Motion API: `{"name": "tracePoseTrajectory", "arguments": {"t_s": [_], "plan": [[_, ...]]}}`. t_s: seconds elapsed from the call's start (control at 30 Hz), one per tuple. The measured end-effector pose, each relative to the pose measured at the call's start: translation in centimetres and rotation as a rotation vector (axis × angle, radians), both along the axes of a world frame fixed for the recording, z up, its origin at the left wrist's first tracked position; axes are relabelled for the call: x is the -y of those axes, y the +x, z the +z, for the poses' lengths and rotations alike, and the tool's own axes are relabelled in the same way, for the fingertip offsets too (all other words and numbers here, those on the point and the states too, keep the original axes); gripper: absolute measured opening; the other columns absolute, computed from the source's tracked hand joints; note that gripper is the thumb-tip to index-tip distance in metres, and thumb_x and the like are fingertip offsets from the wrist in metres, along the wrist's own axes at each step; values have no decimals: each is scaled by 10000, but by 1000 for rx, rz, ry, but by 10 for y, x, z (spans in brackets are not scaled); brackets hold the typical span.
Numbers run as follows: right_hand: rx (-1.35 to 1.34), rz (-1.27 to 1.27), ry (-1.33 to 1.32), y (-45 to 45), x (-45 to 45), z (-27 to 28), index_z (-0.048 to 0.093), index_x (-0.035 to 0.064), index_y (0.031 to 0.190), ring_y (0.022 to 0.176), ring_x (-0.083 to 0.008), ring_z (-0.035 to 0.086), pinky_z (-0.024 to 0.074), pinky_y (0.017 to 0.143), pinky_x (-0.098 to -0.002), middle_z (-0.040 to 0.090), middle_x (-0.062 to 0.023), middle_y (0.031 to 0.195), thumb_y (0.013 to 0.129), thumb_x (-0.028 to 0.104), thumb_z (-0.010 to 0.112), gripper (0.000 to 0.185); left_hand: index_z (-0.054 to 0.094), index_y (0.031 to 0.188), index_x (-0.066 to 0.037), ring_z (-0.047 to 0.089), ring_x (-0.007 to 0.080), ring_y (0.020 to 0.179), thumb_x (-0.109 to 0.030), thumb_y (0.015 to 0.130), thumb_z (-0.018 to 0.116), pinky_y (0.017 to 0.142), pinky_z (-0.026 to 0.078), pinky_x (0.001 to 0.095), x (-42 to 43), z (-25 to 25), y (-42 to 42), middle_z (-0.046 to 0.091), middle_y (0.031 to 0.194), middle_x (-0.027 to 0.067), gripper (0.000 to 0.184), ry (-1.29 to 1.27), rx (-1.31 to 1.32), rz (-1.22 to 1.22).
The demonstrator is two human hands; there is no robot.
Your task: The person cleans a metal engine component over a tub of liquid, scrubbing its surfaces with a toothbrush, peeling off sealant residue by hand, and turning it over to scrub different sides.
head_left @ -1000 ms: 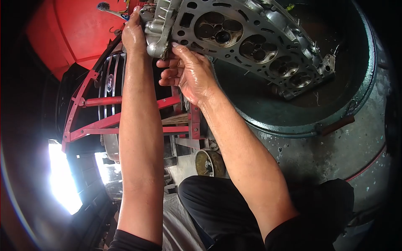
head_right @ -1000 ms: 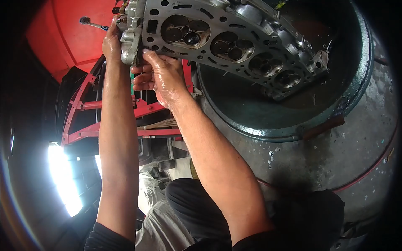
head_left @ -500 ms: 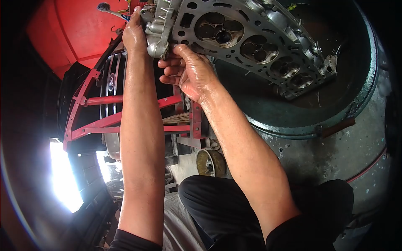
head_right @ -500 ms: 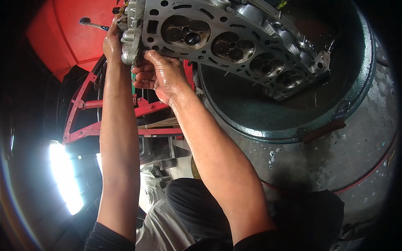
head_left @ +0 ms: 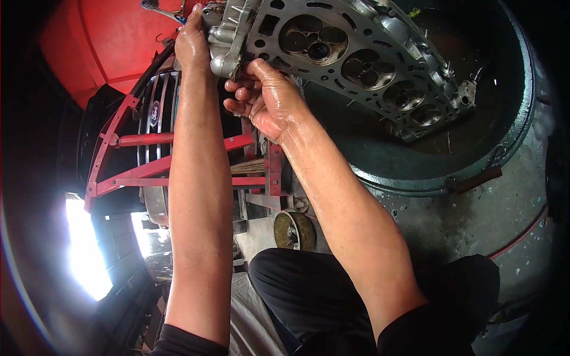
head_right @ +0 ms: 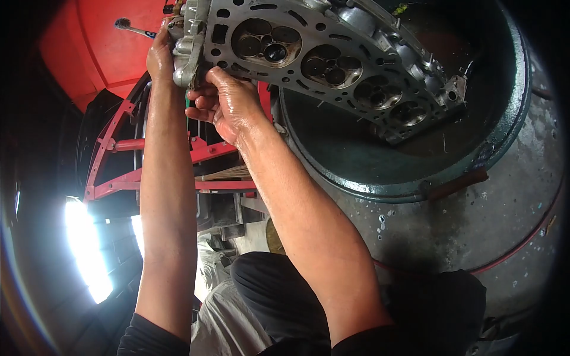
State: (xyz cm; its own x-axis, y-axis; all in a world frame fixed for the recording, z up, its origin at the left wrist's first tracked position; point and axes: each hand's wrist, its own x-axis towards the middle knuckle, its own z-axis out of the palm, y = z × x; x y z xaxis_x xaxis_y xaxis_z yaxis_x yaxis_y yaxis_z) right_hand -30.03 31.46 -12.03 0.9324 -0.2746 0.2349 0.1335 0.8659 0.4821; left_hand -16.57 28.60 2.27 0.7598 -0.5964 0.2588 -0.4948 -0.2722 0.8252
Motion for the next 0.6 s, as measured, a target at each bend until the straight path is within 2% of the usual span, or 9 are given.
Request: {"name": "tracePoseTrajectory", "arguments": {"t_s": [0.17, 0.23, 0.27, 0.33, 0.37, 0.47, 0.6], "plan": [[-20, 25, -3, -10, 1, 3, 616, 15, 926, 579, -121, 576, 595, 625, -393, 653, -116, 795, 941, 179, 564, 173, 650, 1136, -29, 680, 197, 837, -293, 986, 538, 754, 548, 320, -1, 3, 12, 697, 996, 87, 324, 1, -6, -6], [-263, -99, -100, -26, -3, 7, 621, -11, 971, 558, -104, 556, 567, 570, -324, 649, -106, 830, 931, 163, 599, 180, 645, 1153, -20, 685, 209, 845, -289, 988, 528, 760, 549, 325, 0, 4, 15, 699, 1021, 95, 337, 10, -5, -72], [-260, -100, -103, -26, -9, 9, 621, -11, 971, 558, -104, 556, 567, 570, -324, 649, -106, 830, 931, 163, 599, 180, 645, 1153, -20, 685, 209, 845, -289, 988, 528, 760, 549, 325, -1, 4, 15, 699, 1021, 95, 337, 6, -2, -73], [-524, -453, -152, -23, -23, 13, 649, -27, 966, 561, -66, 547, 492, 471, -246, 637, -44, 807, 893, 99, 654, 145, 639, 1164, -9, 686, 213, 863, -283, 987, 520, 771, 550, 328, -1, 4, 15, 696, 1052, 100, 348, 43, 22, -11], [-521, -504, -113, -23, -27, 15, 658, -39, 980, 583, -47, 525, 442, 459, -225, 626, -21, 810, 874, 59, 685, 147, 646, 1149, -4, 686, 209, 857, -276, 980, 531, 771, 551, 327, -1, 2, 14, 698, 1038, 100, 340, 19, 15, 10], [-597, -574, -244, -22, -27, 20, 666, -50, 968, 598, -46, 527, 439, 470, -210, 627, -26, 811, 873, 62, 685, 148, 654, 1134, -6, 686, 206, 853, -275, 975, 543, 767, 552, 326, 0, 0, 10, 701, 1018, 102, 332, -12, -11, 17], [-566, -563, -268, -27, -21, 22, 662, -61, 970, 547, -59, 547, 457, 482, -223, 643, -56, 783, 880, 60, 669, 151, 660, 1116, -5, 687, 205, 843, -274, 971, 551, 760, 552, 324, -1, -1, 5, 704, 999, 103, 324, -21, -18, -27]]}}
